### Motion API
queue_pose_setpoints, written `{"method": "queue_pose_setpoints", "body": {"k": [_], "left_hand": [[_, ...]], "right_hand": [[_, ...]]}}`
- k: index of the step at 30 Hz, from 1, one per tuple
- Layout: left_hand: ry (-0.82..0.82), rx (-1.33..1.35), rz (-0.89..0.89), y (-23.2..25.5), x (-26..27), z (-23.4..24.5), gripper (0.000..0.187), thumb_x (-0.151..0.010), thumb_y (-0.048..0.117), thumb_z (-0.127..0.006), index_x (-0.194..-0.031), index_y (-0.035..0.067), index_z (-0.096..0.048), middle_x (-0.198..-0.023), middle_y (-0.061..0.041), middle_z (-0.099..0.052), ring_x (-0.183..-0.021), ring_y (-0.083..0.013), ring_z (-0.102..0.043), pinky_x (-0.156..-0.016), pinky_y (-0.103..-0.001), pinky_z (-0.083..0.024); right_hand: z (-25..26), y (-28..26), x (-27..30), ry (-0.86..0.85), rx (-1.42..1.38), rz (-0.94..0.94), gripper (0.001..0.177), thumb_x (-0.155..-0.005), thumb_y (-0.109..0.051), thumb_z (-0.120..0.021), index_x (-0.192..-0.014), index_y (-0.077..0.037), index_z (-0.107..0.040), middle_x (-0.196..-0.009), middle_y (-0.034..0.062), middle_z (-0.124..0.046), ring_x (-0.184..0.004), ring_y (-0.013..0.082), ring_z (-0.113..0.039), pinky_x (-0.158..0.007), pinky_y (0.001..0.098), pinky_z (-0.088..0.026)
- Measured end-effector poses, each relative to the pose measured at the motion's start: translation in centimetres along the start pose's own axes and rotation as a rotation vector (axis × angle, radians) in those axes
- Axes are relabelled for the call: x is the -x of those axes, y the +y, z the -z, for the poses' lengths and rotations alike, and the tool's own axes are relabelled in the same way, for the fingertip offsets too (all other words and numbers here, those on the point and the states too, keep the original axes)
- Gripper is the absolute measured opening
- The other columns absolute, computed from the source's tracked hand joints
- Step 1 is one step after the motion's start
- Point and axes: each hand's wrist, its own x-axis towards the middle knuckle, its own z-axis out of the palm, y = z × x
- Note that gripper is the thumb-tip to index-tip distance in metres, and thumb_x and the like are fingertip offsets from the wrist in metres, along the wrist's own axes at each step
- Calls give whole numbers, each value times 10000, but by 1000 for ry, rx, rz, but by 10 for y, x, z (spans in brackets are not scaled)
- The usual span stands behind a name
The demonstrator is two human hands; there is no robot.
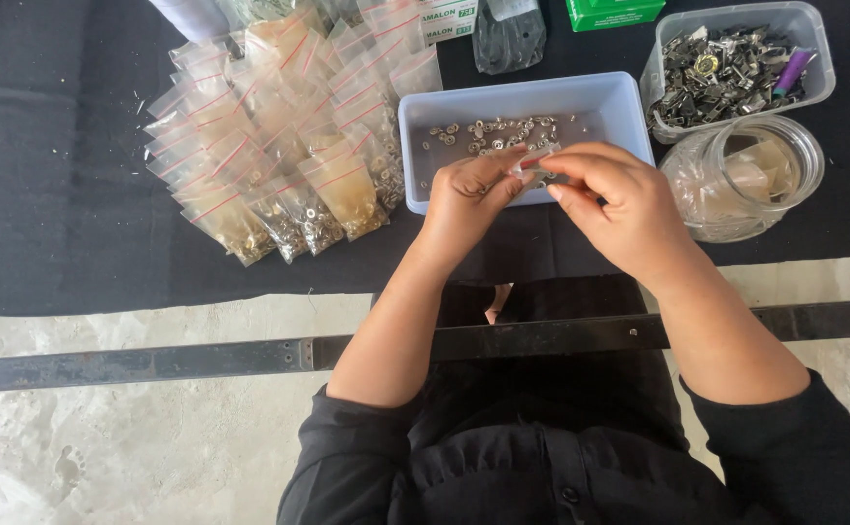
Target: Manually counting and placing small metal rings into individual plastic zip-lock bags for packaging.
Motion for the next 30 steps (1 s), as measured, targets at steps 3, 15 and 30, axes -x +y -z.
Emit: {"method": "queue_pose_setpoints", "body": {"k": [3, 15, 30], "left_hand": [[-63, -114, -78, 5, -3, -2, 254, -925, 231, -798, -1157, 132, -773, -1121, -123, -783, -1000, -400, -742, -873, -454, -606], [-357, 39, -99, 20, 2, -2, 398, -901, 265, -833, -1247, 101, -727, -1157, -182, -765, -1060, -424, -734, -901, -502, -601], [-628, 667, 157, 13, -7, 30, 309, -976, 226, -773, -1253, 129, -675, -1030, 56, -664, -878, -50, -584, -776, -218, -466]], "right_hand": [[5, 4, -2, -98, 94, -58, 251, -929, 39, -765, -1173, -19, -764, -1086, 152, -727, -740, 276, -683, -578, 360, -571], [37, -5, -7, -675, -2, -596, 383, -982, -412, -603, -1127, -107, -785, -527, 185, -662, -496, 274, -686, -484, 394, -535], [31, -5, -36, -626, -189, -217, 215, -968, -109, -655, -1165, -111, -741, -991, 67, -806, -706, 150, -746, -645, 271, -640]]}}
